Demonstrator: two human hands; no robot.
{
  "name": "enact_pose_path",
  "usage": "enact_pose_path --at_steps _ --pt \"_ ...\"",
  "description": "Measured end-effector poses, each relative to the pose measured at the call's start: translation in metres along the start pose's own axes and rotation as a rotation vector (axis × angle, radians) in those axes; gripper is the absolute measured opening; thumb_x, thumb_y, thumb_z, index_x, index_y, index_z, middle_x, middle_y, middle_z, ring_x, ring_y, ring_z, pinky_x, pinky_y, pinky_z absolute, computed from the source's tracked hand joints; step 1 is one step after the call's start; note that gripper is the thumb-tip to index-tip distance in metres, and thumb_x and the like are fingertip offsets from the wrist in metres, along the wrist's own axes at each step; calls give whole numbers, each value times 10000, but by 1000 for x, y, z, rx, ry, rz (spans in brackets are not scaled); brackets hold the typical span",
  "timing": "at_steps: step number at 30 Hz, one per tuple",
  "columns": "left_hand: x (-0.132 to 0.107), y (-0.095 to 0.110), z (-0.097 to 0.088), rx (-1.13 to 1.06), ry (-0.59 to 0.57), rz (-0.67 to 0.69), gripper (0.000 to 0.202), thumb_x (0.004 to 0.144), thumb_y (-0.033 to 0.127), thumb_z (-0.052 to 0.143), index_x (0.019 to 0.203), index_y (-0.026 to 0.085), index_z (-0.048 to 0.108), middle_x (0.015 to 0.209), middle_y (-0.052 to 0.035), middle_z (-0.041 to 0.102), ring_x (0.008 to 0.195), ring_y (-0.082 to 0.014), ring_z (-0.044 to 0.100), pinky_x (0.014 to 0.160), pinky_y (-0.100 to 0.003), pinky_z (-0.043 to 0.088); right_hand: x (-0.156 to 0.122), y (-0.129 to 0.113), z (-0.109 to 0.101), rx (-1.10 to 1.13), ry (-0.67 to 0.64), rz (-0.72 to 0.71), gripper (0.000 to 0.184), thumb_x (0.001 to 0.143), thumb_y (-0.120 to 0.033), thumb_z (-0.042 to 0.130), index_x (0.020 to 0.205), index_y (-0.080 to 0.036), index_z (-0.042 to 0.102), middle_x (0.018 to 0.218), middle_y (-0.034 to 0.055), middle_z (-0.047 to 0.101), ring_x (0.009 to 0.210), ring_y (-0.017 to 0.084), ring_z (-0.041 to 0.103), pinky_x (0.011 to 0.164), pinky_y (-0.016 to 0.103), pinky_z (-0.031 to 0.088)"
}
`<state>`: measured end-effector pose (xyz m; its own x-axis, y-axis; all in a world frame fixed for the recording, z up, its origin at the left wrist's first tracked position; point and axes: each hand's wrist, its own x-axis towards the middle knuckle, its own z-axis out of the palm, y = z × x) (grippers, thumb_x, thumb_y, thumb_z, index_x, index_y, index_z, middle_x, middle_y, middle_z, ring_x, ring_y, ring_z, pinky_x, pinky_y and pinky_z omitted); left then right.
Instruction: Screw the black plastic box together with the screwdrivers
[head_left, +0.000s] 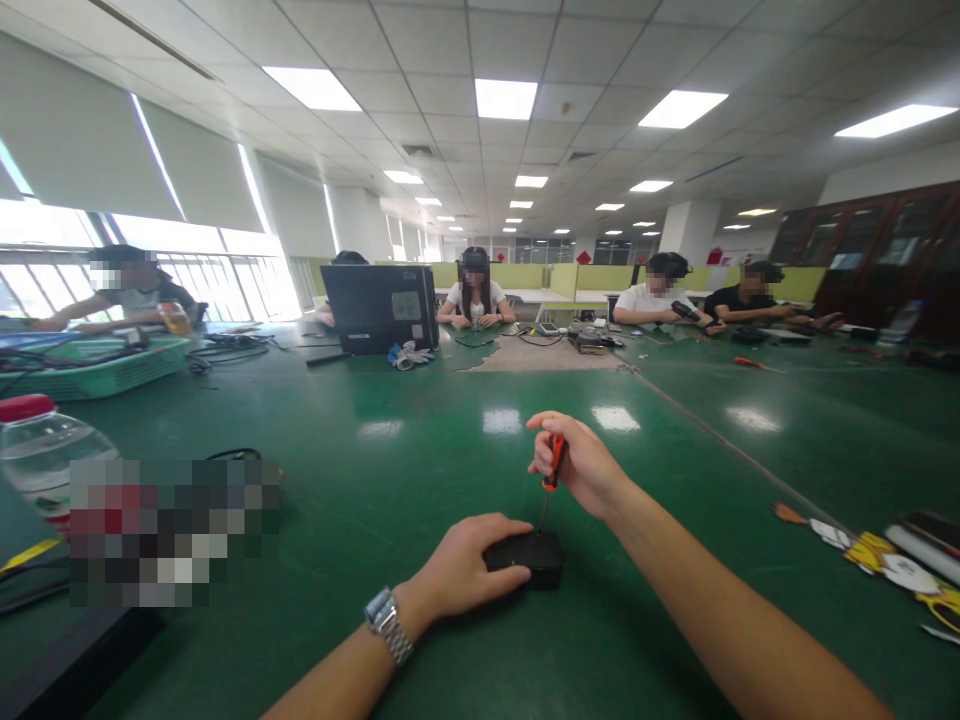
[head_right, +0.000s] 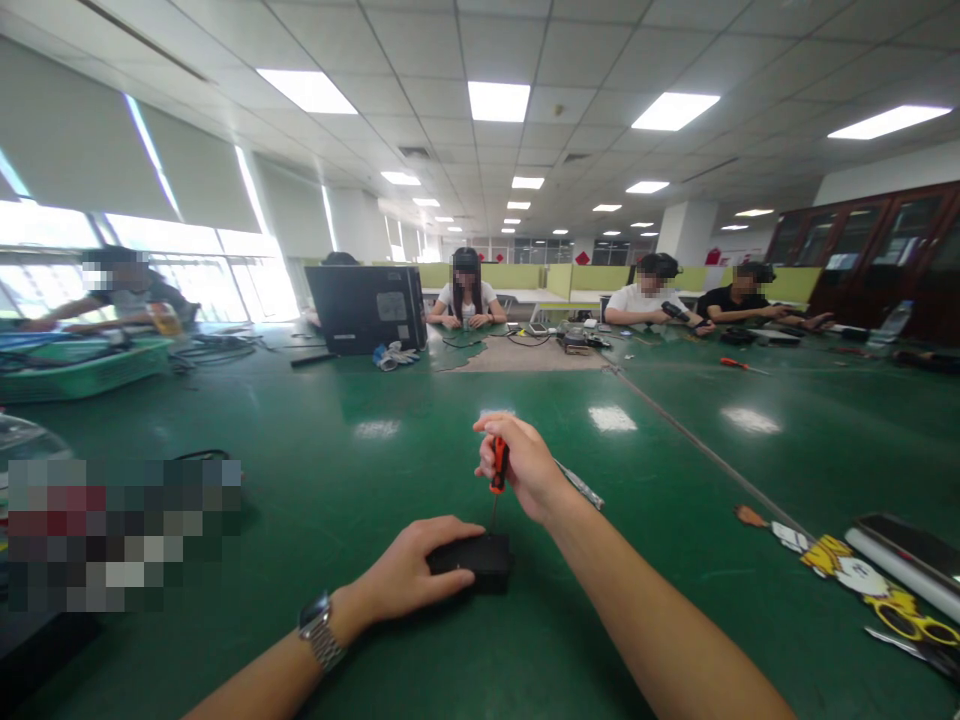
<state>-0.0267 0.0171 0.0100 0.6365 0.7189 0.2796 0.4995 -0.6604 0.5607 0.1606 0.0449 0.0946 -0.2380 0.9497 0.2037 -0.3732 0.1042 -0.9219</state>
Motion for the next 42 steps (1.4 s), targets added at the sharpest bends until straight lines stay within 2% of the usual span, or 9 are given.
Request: enact_pose_path --at_steps 4,12,16,21,25,29,33,37,42 --pt "0 0 0 3 -3 -3 428 808 395 642 1205 242 595 1051 -43 666 916 -208 611 838 -292 459 -1 -2 0 -18 87 -12 214 692 -302 663 863 -196 590 684 -35 589 593 109 526 570 247 429" --pt "0 0 -1 2 -3 -10 431 805 391 646 1207 241 595 1059 -45 665 926 -213 609 853 -297 455 -1 -1 1 -21 87 -21 200 701 -288 650 862 -189 586 675 -30 587 597 112 520 585 255 426" --pt "0 0 0 -7 0 -6 430 804 393 649 1205 246 596 1073 -41 664 939 -213 610 864 -299 452 -1 -2 0 1 -8 1 164 751 -318 584 855 -191 584 540 -61 502 485 97 449 582 279 433" --pt "-1 0 0 -1 -3 -6 427 810 399 641 1204 242 598 1049 -43 666 918 -210 611 848 -297 457 -3 -4 2 -67 77 -21 221 690 -297 668 864 -189 588 682 -33 582 588 107 517 587 254 425" --pt "-1 -1 0 5 -5 -8 427 808 393 641 1205 241 598 1043 -46 666 910 -211 612 840 -296 460 -4 -3 2 -22 -50 36 187 750 -343 590 865 -196 592 552 -57 509 487 102 455 578 283 432" --pt "0 -1 0 6 -4 -7 427 812 396 639 1209 244 594 1048 -42 664 918 -209 610 839 -292 458 -4 -4 2 -49 66 -13 225 688 -304 670 870 -199 590 682 -35 577 593 110 513 593 258 426" --pt "0 -1 0 0 -5 -3 428 810 393 643 1209 244 592 1055 -39 662 924 -206 609 844 -290 454 -3 -4 1 -6 -30 29 201 735 -355 607 852 -193 593 564 -54 512 507 103 460 591 280 429" --pt "0 0 -1 0 -10 -11 430 808 387 646 1210 247 590 1062 -39 660 934 -208 607 856 -294 453 -3 -3 1 -56 80 -3 248 692 -317 670 896 -205 582 683 -39 577 594 109 519 587 251 416" --pt "0 1 -2 -2 -21 -8 437 801 368 648 1214 239 589 1062 -46 659 936 -210 605 865 -298 453 -3 -3 0 -17 -23 22 194 738 -327 605 878 -195 583 593 -47 540 512 107 488 566 270 415"
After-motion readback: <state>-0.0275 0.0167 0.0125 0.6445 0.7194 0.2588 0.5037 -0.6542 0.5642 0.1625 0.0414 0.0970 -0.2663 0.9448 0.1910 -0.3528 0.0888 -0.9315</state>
